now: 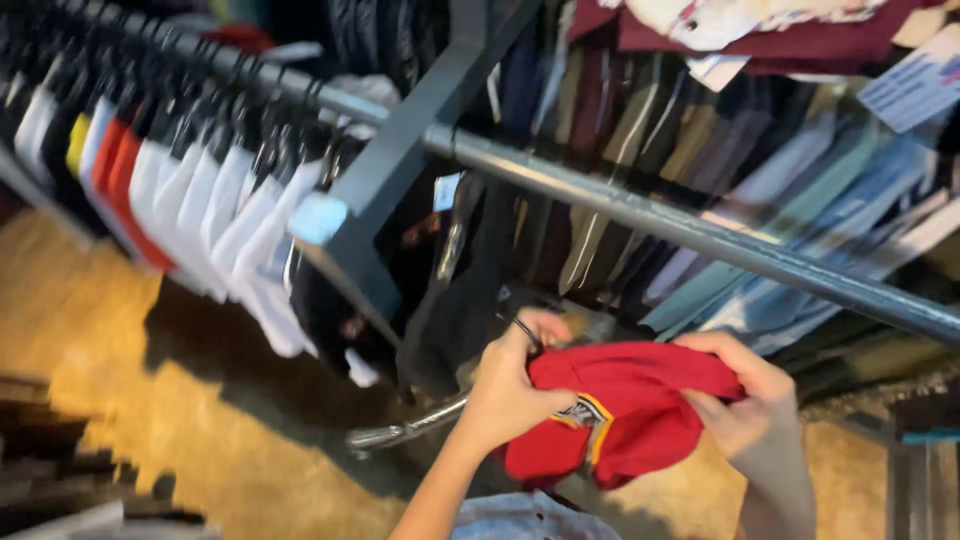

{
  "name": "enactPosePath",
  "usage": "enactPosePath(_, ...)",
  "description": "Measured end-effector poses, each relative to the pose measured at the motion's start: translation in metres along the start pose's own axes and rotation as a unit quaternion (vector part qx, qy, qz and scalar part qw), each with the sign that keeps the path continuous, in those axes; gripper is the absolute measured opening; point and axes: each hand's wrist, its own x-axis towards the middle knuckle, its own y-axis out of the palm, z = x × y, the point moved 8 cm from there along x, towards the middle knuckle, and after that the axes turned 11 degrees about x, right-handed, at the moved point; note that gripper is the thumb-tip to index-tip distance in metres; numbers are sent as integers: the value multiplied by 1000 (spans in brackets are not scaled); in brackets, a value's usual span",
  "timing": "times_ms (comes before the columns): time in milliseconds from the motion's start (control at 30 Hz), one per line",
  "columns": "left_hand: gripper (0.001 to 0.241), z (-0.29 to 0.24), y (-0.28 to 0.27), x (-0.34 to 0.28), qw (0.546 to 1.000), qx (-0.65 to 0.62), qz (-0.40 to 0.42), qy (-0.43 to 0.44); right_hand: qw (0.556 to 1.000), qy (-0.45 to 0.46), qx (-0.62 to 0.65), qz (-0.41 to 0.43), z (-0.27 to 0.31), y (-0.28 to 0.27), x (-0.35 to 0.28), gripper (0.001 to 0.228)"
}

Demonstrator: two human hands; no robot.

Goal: The person repeatedly picks up red t-shirts from red baskets on the floor, places them onto black hangers, and hangs them on a metal clothing rack. The process involves folding the shirts over the hanger and securing them before moving to the next item.

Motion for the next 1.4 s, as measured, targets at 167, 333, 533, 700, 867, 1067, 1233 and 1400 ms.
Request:
enactPosePath(167,46,-16,-24,29,992,47,83,86,997,-25,36,-61,-3,3,-4,44)
enactPosePath(333,22,5,-31,47,982,-116,145,43,996,-10,53,-66,20,36,9,68)
enactPosePath(533,23,6,-5,53,968,-131,201,69,991,-90,-45,85,26,102,13,72)
enactPosePath(700,78,0,1,64,958,-55,223,169,993,-108,-5,-57,-14,56,20,28)
enactPosePath(867,47,10,6,65,962,-35,226,149,984,-72,25,-162,-9,16,20,35)
enactPosePath(1067,16,-7,1,76,975,-100,187,66,996,-36,-4,-84,6,15,20,61)
enactPosePath(1233,22,-34,10,78,965,-77,171,185,987,-118,-55,96,40,76,22,66)
enactPosePath(1400,51,-5,17,70,951,41,248,181,983,-142,89,-78,-21,6,20,32)
